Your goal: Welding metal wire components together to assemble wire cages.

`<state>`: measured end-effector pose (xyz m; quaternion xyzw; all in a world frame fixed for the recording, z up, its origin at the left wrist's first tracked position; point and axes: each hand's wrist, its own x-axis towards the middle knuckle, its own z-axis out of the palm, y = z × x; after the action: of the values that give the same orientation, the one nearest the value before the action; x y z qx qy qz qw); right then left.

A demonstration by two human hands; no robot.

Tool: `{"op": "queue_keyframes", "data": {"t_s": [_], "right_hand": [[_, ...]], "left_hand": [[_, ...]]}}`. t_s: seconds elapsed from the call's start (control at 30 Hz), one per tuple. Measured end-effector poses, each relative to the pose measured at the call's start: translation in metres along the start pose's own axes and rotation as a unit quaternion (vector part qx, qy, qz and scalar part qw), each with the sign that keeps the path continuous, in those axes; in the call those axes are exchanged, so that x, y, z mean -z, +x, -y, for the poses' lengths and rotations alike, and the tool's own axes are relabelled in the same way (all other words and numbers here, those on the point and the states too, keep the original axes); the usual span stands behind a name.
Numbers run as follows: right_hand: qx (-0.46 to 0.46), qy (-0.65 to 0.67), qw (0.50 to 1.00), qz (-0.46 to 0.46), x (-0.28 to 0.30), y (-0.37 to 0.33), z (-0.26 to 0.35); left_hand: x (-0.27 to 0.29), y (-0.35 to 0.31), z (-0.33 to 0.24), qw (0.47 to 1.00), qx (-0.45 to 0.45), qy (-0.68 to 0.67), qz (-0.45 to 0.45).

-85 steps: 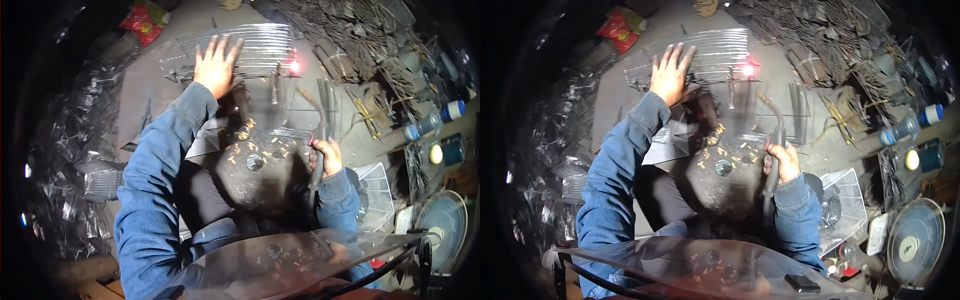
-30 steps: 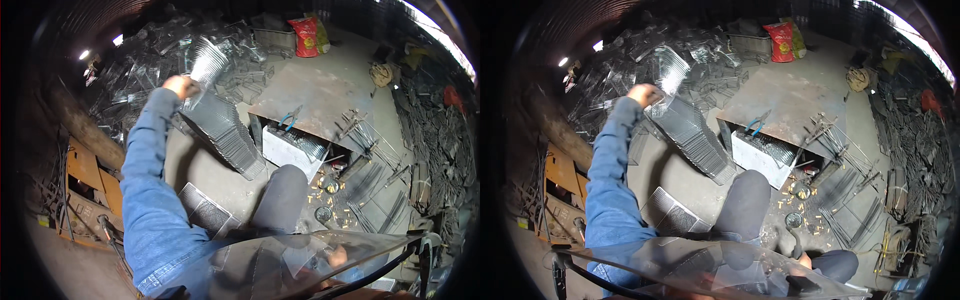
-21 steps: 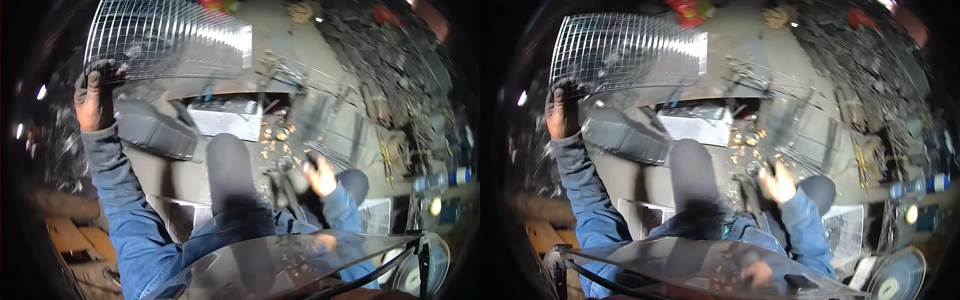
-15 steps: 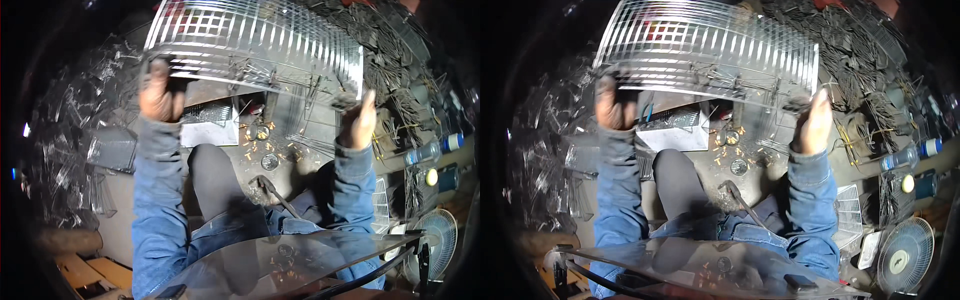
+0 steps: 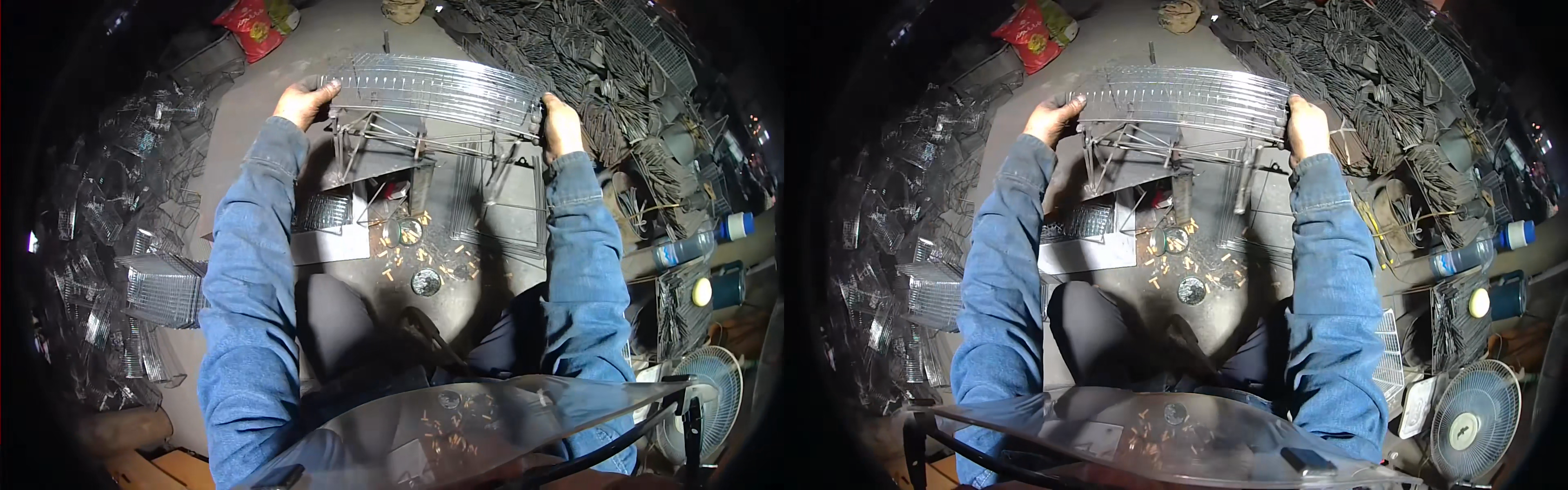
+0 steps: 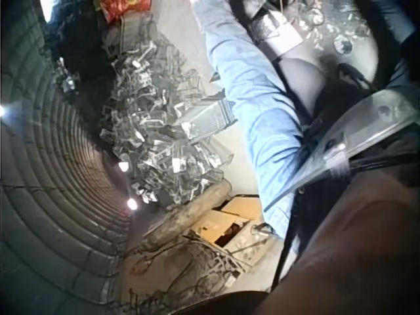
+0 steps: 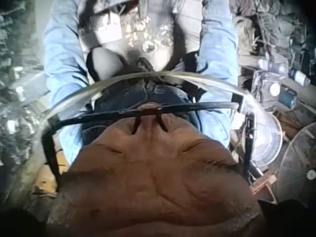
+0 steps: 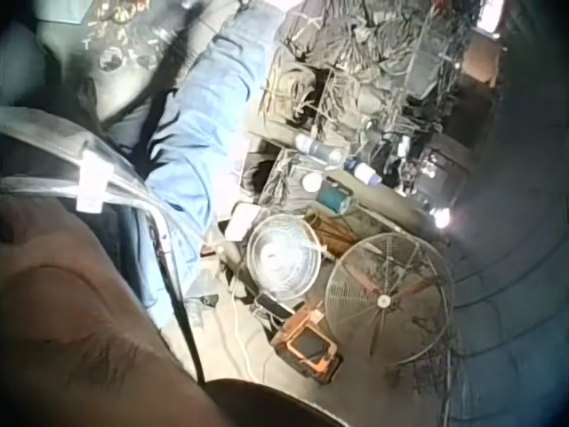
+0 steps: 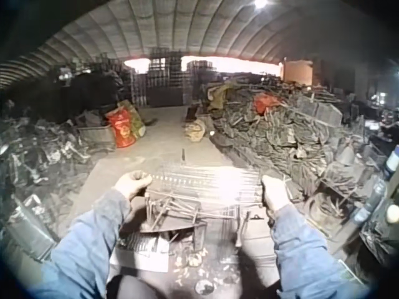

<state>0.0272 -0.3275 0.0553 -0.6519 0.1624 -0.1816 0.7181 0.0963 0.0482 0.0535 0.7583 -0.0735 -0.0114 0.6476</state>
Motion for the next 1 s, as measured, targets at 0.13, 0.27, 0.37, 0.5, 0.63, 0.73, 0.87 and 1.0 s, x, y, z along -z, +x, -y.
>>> {"op": "queue_keyframes", "data": {"t_s": [0.13, 0.27, 0.37, 0.5, 0.63, 0.73, 0.87, 1.0], "right_hand": [[0.046, -0.076, 0.996, 0.002, -0.004, 0.034, -0.008], [0.113, -0.244, 0.963, -0.038, 0.015, 0.053, -0.029], [0.206, -0.292, 0.931, -0.076, 0.014, 0.012, -0.051], [0.198, -0.358, 0.913, -0.008, 0.014, 0.014, -0.03], [0.164, -0.296, 0.94, -0.047, 0.025, 0.007, -0.021], [0.225, -0.275, 0.926, -0.128, 0.02, -0.029, -0.057], [0.061, -0.168, 0.977, 0.121, -0.026, -0.117, -0.106], [0.149, -0.283, 0.905, 0.281, -0.036, -0.144, -0.118]], "left_hand": [[0.015, 0.022, 0.009, 0.992, 0.023, 0.117, -0.048], [-0.006, -0.001, -0.009, 0.996, -0.01, 0.086, -0.026], [0.005, -0.037, 0.027, 0.996, -0.009, 0.081, -0.041], [-0.001, -0.044, 0.051, 0.998, -0.048, -0.036, -0.029], [-0.015, -0.064, 0.032, 0.997, -0.046, 0.053, -0.044], [-0.037, -0.091, 0.007, 0.994, -0.081, 0.064, -0.023], [-0.03, -0.142, 0.008, 0.997, 0.019, 0.079, 0.002], [0.049, -0.272, 0.028, 0.98, 0.036, 0.08, 0.176]]}}
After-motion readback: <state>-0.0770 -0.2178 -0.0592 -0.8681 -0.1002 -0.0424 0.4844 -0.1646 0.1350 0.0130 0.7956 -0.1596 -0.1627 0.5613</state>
